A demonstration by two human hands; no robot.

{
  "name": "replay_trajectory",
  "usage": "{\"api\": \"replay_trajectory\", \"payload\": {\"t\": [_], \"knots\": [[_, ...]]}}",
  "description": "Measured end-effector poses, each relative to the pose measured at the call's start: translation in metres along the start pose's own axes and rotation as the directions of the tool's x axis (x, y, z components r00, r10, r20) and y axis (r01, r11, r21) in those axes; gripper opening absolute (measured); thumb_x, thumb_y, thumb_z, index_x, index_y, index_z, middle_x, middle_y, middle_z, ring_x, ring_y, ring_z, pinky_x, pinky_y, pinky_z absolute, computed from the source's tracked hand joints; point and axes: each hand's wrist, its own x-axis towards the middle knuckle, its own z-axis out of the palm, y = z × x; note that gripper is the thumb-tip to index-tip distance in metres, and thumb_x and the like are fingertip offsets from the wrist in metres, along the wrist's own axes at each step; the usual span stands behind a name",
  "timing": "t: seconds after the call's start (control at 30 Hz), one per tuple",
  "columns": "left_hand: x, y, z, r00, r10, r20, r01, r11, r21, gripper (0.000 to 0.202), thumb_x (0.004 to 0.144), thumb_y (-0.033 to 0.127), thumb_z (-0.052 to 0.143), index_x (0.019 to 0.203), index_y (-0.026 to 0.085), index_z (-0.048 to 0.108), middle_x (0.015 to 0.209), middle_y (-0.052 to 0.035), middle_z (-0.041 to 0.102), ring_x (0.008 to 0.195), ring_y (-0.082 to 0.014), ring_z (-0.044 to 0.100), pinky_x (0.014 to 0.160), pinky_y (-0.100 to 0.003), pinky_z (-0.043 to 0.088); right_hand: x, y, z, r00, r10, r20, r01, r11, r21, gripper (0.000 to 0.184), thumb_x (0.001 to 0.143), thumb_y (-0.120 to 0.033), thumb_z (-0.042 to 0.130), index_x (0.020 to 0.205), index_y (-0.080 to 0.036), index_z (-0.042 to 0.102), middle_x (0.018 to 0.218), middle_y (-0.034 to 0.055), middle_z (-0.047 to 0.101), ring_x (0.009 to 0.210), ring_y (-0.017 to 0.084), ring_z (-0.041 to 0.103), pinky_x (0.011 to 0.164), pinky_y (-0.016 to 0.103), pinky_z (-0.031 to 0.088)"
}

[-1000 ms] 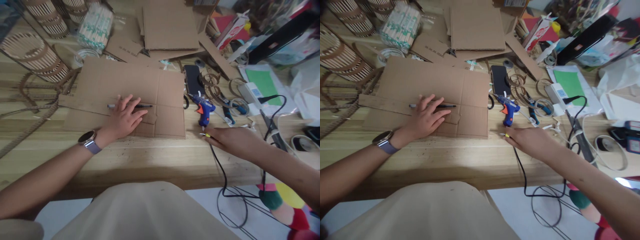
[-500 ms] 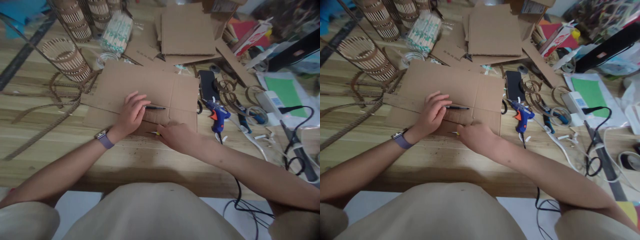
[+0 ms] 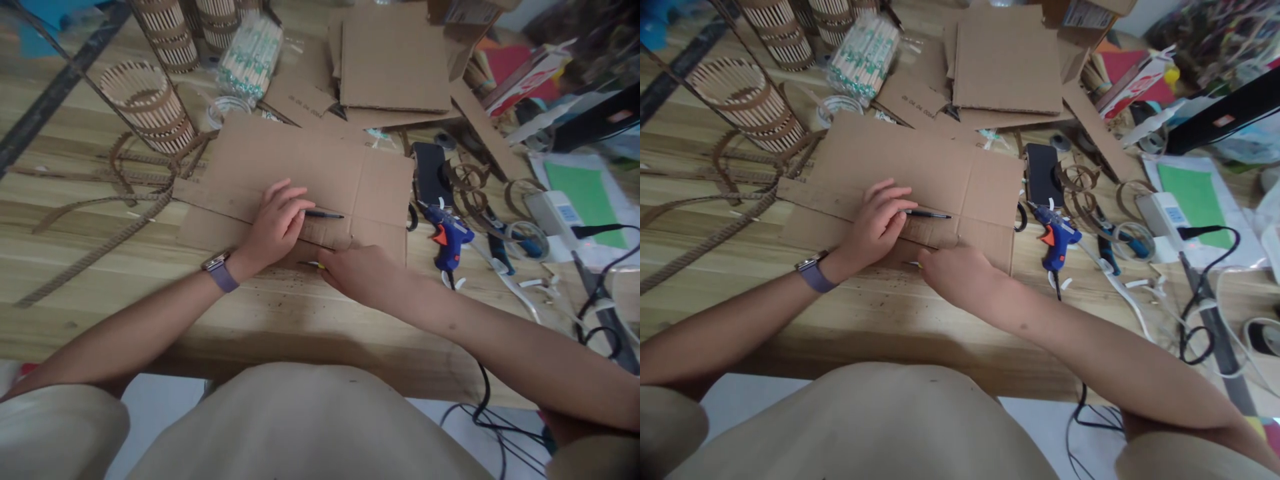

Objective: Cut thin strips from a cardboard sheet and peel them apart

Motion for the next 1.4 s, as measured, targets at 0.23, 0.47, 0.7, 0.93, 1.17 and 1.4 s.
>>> {"api": "replay_trajectory", "payload": {"t": [0.23,0.47,0.7,0.93,1.17,1.4], "knots": [[0.000,-0.002,0.004,1.000,-0.005,0.023,0.004,0.999,0.042,0.030,0.101,0.020,0.040,0.113,0.020,0.068,0.131,-0.0092,0.065,0.138,-0.0296,0.046,0.118,-0.055,0.038,-0.003,-0.012,-0.022,0.993,-0.042,0.109,0.057,0.988,-0.141,0.033,0.092,-0.003,0.052,0.120,-0.011,0.067,0.079,0.0142,0.076,0.079,0.029,0.077,0.057,0.029,0.049],[-0.002,0.002,0.006,0.992,0.024,0.127,-0.037,0.994,0.098,0.032,0.101,0.029,0.045,0.119,0.018,0.070,0.143,-0.0141,0.056,0.144,-0.0380,0.037,0.119,-0.063,0.031,-0.005,-0.019,-0.035,0.989,-0.025,0.147,0.050,0.984,-0.169,0.049,0.089,0.003,0.048,0.135,-0.008,0.059,0.087,0.0169,0.077,0.081,0.030,0.077,0.057,0.032,0.053],[-0.005,0.006,0.007,0.979,0.023,0.204,-0.068,0.975,0.213,0.040,0.106,0.036,0.037,0.128,0.018,0.065,0.152,-0.0147,0.050,0.148,-0.0399,0.032,0.122,-0.069,0.022,-0.004,-0.011,-0.021,0.993,-0.058,0.099,0.076,0.979,-0.190,0.067,0.086,0.004,0.053,0.149,-0.017,0.050,0.109,0.0166,0.077,0.084,0.031,0.077,0.055,0.034,0.055],[-0.005,0.007,0.004,0.975,0.036,0.221,-0.082,0.975,0.205,0.035,0.104,0.033,0.045,0.130,0.018,0.063,0.153,-0.0176,0.048,0.148,-0.0424,0.031,0.120,-0.073,0.022,-0.011,-0.007,-0.024,0.991,-0.063,0.118,0.082,0.983,-0.165,0.057,0.085,0.008,0.051,0.134,-0.017,0.064,0.111,0.0144,0.077,0.087,0.030,0.077,0.057,0.033,0.054],[-0.005,0.008,0.004,0.976,0.025,0.216,-0.067,0.979,0.191,0.034,0.103,0.031,0.047,0.129,0.018,0.065,0.153,-0.0168,0.049,0.148,-0.0428,0.031,0.120,-0.071,0.019,-0.017,-0.001,-0.017,0.992,-0.047,0.114,0.076,0.959,-0.271,0.052,0.088,0.006,0.048,0.135,-0.012,0.061,0.093,0.0140,0.078,0.083,0.028,0.077,0.056,0.028,0.050],[-0.006,0.007,0.003,0.975,0.040,0.218,-0.087,0.973,0.212,0.035,0.103,0.032,0.047,0.130,0.017,0.065,0.151,-0.0182,0.049,0.146,-0.0440,0.033,0.119,-0.071,0.022,-0.031,0.017,0.001,0.991,-0.033,0.129,0.069,0.957,-0.282,0.049,0.085,0.008,0.048,0.123,-0.017,0.068,0.100,0.0126,0.077,0.082,0.027,0.076,0.054,0.027,0.048]]}}
